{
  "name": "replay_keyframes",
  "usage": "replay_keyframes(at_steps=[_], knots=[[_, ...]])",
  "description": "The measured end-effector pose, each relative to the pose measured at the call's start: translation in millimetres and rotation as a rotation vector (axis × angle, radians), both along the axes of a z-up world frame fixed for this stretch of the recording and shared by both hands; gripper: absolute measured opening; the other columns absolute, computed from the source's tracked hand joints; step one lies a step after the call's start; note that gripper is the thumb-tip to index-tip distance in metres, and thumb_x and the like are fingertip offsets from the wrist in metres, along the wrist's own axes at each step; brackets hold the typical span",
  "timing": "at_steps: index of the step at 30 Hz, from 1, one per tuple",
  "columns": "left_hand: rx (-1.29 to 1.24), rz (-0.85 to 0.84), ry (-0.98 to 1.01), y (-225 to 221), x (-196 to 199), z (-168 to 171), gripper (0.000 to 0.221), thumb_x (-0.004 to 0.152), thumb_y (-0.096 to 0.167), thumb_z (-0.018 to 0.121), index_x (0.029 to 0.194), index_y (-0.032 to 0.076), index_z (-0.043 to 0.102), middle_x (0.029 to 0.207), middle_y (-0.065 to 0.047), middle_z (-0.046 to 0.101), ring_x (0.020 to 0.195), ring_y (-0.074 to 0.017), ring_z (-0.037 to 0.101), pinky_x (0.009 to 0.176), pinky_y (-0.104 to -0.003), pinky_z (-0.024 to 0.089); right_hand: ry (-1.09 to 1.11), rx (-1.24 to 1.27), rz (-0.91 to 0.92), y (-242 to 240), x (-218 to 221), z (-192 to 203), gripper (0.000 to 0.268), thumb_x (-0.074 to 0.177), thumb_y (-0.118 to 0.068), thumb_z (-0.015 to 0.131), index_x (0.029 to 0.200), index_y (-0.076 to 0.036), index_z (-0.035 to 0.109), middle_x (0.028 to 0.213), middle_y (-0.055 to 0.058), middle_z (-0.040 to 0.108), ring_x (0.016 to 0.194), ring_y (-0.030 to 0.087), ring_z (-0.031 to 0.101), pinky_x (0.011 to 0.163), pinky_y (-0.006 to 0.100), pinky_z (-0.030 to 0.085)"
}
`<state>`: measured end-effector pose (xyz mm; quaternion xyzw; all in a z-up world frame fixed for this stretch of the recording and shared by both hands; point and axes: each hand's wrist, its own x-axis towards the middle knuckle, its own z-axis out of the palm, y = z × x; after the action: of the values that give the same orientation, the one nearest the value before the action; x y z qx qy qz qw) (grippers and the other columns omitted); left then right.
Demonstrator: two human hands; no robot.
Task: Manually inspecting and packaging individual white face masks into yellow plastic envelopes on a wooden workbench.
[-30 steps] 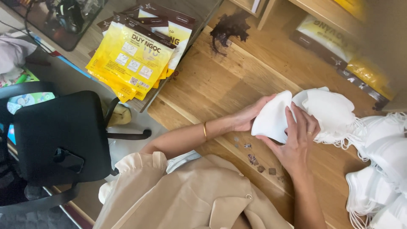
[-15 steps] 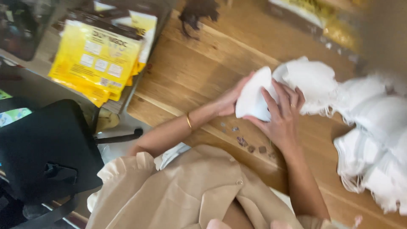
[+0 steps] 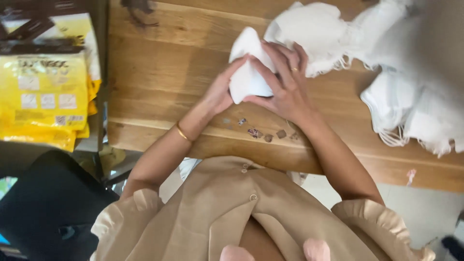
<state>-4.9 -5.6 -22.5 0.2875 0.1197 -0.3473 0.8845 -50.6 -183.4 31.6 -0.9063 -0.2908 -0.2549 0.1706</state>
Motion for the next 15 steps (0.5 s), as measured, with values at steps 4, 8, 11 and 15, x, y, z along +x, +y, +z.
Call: replay_keyframes(at_steps=[4, 8, 11, 15], knots=[[-0.010, -0.037, 0.003, 3, 0, 27, 0.048, 0.093, 0.029, 0.069, 0.134, 0.003, 0.062, 0.122, -0.018, 0.073, 0.106, -0.0270, 0.071, 0.096, -0.043, 0.059, 0.020, 0.005, -0.003, -7, -1, -4, 0.089, 0.095, -0.075, 0.076, 0.148, -0.007, 0.051, 0.154, 0.021, 0.045, 0.137, 0.042, 0.051, 0.114, 0.067, 0.035], [-0.100, -0.086, -0.069, 8, 1, 46, 0.059, 0.095, 0.033, 0.065, 0.144, 0.002, 0.054, 0.141, -0.020, 0.062, 0.126, -0.0315, 0.062, 0.110, -0.047, 0.051, 0.083, 0.292, -0.185, -38, -7, 6, 0.067, 0.105, -0.054, 0.050, 0.153, -0.007, 0.045, 0.154, 0.018, 0.052, 0.143, 0.039, 0.052, 0.126, 0.057, 0.024], [-0.178, -0.078, -0.128, 10, 3, 63, 0.061, 0.096, 0.033, 0.065, 0.146, 0.000, 0.053, 0.146, -0.019, 0.057, 0.124, -0.0331, 0.059, 0.109, -0.046, 0.048, 0.040, 0.435, -0.349, -59, 1, 32, 0.032, 0.115, -0.021, 0.051, 0.137, 0.002, 0.055, 0.135, 0.020, 0.061, 0.130, 0.037, 0.054, 0.111, 0.049, 0.035], [-0.208, -0.019, -0.129, 11, -1, 70, 0.056, 0.094, 0.031, 0.066, 0.140, 0.000, 0.055, 0.135, -0.021, 0.058, 0.097, -0.0348, 0.065, 0.103, -0.049, 0.049, 0.013, 0.396, -0.385, -71, 9, 28, 0.022, 0.109, -0.009, 0.061, 0.125, 0.006, 0.062, 0.115, 0.022, 0.070, 0.106, 0.035, 0.061, 0.087, 0.041, 0.046]])
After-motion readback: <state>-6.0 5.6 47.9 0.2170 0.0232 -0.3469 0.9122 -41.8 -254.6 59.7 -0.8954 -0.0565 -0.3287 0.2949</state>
